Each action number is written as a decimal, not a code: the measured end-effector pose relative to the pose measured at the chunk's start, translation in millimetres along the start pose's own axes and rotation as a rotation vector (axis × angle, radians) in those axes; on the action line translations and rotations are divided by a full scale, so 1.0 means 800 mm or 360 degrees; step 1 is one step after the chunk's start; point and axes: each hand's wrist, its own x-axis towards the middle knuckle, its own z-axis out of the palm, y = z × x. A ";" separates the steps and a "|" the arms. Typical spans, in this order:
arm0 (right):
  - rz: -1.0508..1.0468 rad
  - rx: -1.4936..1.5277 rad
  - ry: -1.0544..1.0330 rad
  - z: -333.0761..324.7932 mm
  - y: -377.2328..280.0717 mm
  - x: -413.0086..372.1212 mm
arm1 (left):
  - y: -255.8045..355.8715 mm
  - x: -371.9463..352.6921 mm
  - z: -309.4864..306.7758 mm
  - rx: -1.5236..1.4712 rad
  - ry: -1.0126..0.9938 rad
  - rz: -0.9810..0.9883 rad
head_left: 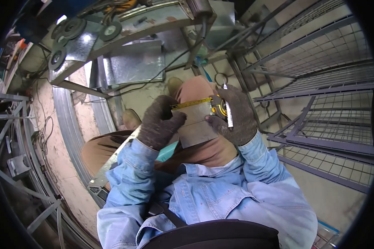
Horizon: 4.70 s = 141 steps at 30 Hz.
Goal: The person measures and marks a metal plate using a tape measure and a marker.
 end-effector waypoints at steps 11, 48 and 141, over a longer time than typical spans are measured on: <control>-0.0359 -0.0080 0.0181 -0.031 -0.040 0.032 | -0.007 -0.013 0.026 -0.0113 0.0194 -0.0248; 0.0552 0.1231 0.0234 0.001 -0.023 -0.002 | 0.037 -0.100 -0.120 0.1143 0.0601 0.0521; -0.0177 0.0122 -0.0596 -0.031 0.029 0.028 | 0.000 -0.025 -0.010 -0.0883 0.0063 -0.0685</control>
